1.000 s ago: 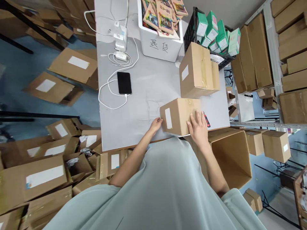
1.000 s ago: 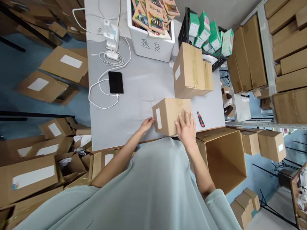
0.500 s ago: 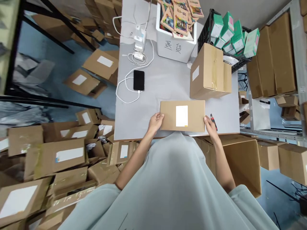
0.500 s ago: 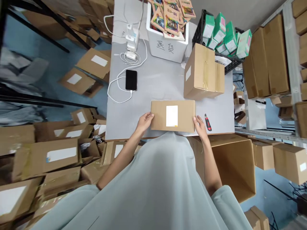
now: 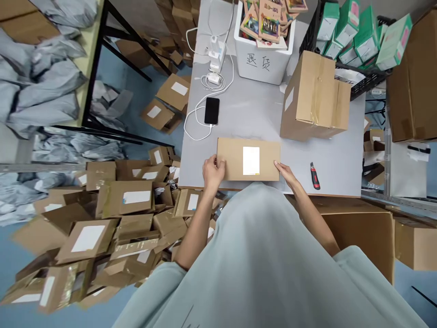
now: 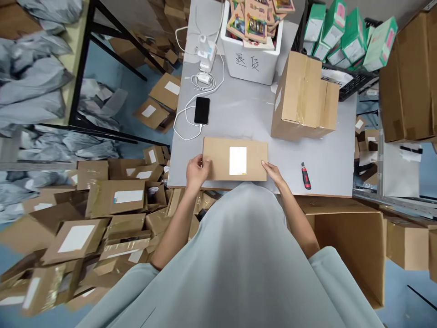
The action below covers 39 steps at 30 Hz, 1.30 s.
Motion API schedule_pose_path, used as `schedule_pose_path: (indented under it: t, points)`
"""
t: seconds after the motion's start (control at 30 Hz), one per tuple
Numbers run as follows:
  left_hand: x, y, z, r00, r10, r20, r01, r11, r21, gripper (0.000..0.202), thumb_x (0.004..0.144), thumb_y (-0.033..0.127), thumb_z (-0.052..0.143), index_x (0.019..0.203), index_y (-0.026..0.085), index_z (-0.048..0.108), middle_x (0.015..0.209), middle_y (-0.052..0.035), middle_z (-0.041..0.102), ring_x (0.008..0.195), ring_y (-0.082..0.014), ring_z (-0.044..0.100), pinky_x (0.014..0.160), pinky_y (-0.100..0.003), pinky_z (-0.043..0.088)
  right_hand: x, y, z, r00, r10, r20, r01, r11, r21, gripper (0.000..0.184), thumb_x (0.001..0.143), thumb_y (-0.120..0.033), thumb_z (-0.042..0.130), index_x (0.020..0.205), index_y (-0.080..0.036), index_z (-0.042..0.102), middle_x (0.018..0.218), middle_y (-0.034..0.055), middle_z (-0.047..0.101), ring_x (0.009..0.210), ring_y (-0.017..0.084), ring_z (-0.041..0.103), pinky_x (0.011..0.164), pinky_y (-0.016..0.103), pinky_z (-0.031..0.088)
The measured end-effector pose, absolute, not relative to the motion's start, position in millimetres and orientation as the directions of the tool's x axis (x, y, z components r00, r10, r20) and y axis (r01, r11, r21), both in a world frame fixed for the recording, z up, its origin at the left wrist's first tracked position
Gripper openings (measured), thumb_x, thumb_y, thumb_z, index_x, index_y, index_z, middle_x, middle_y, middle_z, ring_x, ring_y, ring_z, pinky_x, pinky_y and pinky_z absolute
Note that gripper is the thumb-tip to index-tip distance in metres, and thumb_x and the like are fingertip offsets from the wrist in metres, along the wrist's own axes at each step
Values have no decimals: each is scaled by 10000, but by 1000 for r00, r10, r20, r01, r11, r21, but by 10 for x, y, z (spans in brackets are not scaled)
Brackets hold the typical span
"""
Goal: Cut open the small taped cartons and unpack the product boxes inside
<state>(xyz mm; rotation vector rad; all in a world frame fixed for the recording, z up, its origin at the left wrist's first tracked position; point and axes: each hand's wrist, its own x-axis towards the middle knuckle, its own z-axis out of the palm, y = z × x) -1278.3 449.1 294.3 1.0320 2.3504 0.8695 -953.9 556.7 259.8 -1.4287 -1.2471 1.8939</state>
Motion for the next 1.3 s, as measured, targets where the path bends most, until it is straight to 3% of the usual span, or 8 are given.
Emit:
schedule_pose_path:
  t: [0.17, 0.27, 0.4, 0.57, 0.73, 0.9, 1.03, 1.3]
  points:
    - [-12059, 4492, 3551, -564, 824, 55, 654, 405, 640, 663, 1104, 546, 553, 1589, 96, 582, 1384, -266, 693, 1329, -443, 627, 1202, -635, 467, -9142, 5688, 2580, -241, 813, -530, 241, -479, -844, 914, 737, -934, 779, 1248, -179, 843, 1426, 169, 802, 1404, 371, 704, 1265, 527, 520]
    - [-11570, 4515, 3912, -394, 910, 126, 724, 223, 652, 665, 1157, 564, 455, 1648, 119, 514, 1446, -254, 697, 1355, -412, 639, 1210, -622, 473, -8909, 5724, 2697, -31, 877, -479, 314, -447, -838, 1047, 683, -885, 858, 1428, -157, 754, 1624, 199, 662, 1592, 405, 521, 1368, 583, 371]
    - [-11295, 4635, 4082, -195, 970, 143, 691, 33, 722, 564, 1199, 472, 357, 1652, 182, 524, 1520, -177, 712, 1439, -337, 632, 1265, -554, 461, -8791, 5589, 3127, -14, 970, -242, 352, -222, -909, 904, 898, -829, 742, 1565, -222, 674, 1692, 163, 596, 1586, 363, 533, 1370, 566, 383]
    - [-11436, 4887, 3822, -397, 917, 41, 609, 229, 759, 635, 1097, 464, 628, 1653, 177, 516, 1667, -182, 593, 1607, -361, 476, 1357, -558, 357, -8759, 5463, 3557, -79, 996, -42, 466, 0, -885, 867, 992, -768, 690, 1701, -289, 544, 1668, 149, 578, 1549, 349, 547, 1309, 560, 473]
    - [-11289, 4981, 3561, -217, 966, -142, 488, 234, 841, 431, 1044, 427, 678, 1394, 179, 724, 1418, -149, 756, 1426, -354, 644, 1268, -535, 473, -8608, 5555, 3496, -40, 996, -83, 514, -50, -856, 857, 1021, -733, 651, 1743, -300, 487, 1511, 171, 652, 1394, 333, 627, 1165, 526, 579]
    - [-11180, 4957, 3481, -247, 961, -121, 420, 219, 881, 457, 1027, 459, 694, 1383, 175, 716, 1409, -158, 750, 1393, -344, 676, 1250, -513, 496, -8613, 5553, 3457, -44, 997, -58, 535, -25, -845, 833, 1027, -745, 636, 1714, -286, 530, 1449, 166, 694, 1336, 329, 650, 1175, 528, 558]
    - [-11340, 5038, 3457, -302, 944, -132, 364, 243, 899, 527, 1025, 494, 696, 1446, 176, 678, 1506, -177, 715, 1454, -333, 654, 1296, -521, 461, -8556, 5679, 3339, 66, 994, -83, 472, -104, -875, 913, 976, -825, 641, 1665, -229, 582, 1552, 210, 643, 1329, 343, 680, 1161, 530, 562]
    - [-11676, 5981, 3546, -265, 962, -64, 478, 189, 858, 693, 1021, 620, 662, 1531, 152, 620, 1579, -254, 669, 1545, -385, 600, 1311, -564, 435, -8164, 6575, 3045, 300, 951, -76, 384, -193, -903, 1128, 841, -904, 698, 1675, -159, 544, 1647, 260, 571, 1497, 404, 584, 1302, 581, 428]
